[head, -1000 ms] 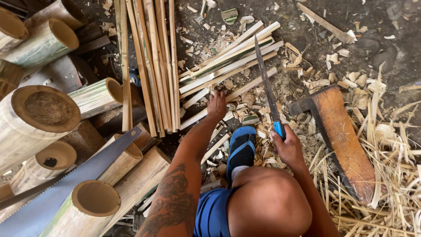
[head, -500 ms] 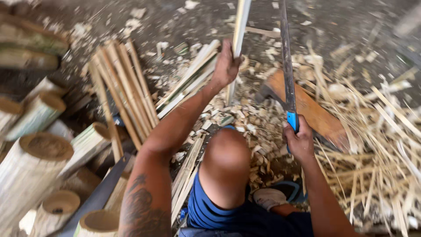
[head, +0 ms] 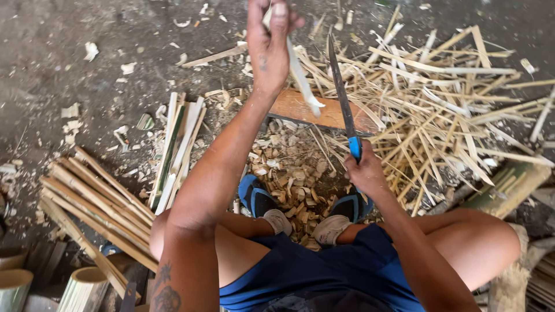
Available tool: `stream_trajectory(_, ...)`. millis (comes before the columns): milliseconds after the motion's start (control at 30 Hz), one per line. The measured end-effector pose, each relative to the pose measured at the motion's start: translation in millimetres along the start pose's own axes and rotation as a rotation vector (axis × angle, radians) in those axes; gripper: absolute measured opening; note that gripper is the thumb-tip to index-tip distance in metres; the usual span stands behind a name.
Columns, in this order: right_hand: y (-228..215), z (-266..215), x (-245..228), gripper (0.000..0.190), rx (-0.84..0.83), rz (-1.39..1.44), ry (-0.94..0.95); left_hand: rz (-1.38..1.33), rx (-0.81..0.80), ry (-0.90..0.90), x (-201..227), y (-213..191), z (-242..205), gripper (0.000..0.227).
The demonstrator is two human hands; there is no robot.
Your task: The person sits on the ground and uses a knife to shave thin strips from bamboo sticks. They repeatedly pick up sticks, shave them against a wooden block, and place the finished pieces aside.
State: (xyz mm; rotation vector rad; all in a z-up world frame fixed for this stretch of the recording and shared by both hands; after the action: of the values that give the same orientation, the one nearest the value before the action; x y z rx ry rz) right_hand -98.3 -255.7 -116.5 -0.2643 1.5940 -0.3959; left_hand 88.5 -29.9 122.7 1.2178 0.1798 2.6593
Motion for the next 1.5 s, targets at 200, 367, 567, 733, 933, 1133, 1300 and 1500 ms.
stream_trajectory(200, -9.0, -10.6, -64.4, 0.039, -0.026, -0.055, -0.218, -0.108, 0.012, 0.000, 11.3, 3.1, -36.5, 0.029)
stream_trajectory(367, -9.9, -17.3, -118.3, 0.038, -0.031, -0.135, -0.448, -0.059, 0.028, -0.014, 34.8, 17.1, -74.2, 0.025)
stream_trajectory(567, 18.4, 22.0, -125.2, 0.020, -0.180, -0.237, -0.266, -0.011, 0.093, 0.016, 45.2, 24.1, -82.6, 0.027)
stream_trajectory(733, 2.5, 18.0, -140.7, 0.025, -0.081, -0.159, -0.411, -0.084, 0.107, -0.023, 44.4, 21.3, -85.9, 0.028)
stream_trajectory(933, 12.7, 20.3, -144.6, 0.025, -0.068, -0.173, -0.470, 0.009, 0.122, -0.005, 42.3, 23.1, -89.1, 0.029)
stream_trajectory(1133, 3.6, 13.4, -154.8, 0.020, -0.056, -0.221, -0.468, -0.042, 0.153, 0.024, 40.8, 24.3, -77.1, 0.028)
stream_trajectory(1300, 11.3, 23.8, -132.8, 0.025, -0.047, -0.278, -0.378, 0.039, 0.136, 0.023, 41.7, 33.8, -83.4, 0.029)
stream_trajectory(1500, 31.1, 40.7, -103.9, 0.015, -0.240, -0.056, -0.108, 0.001, 0.149, -0.080, 39.1, 33.2, -78.3, 0.031)
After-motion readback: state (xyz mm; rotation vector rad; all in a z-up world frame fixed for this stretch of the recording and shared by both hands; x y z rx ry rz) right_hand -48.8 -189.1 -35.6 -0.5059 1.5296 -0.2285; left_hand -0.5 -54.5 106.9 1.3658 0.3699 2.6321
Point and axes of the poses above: each hand's wrist, its own z-axis towards the middle knuckle, its own y-axis out of the palm, x = y × z, the point moved 10 cm from there along z, towards the middle knuckle, and after that the axes turned 9 degrees about -y, right-handed, at the moved point
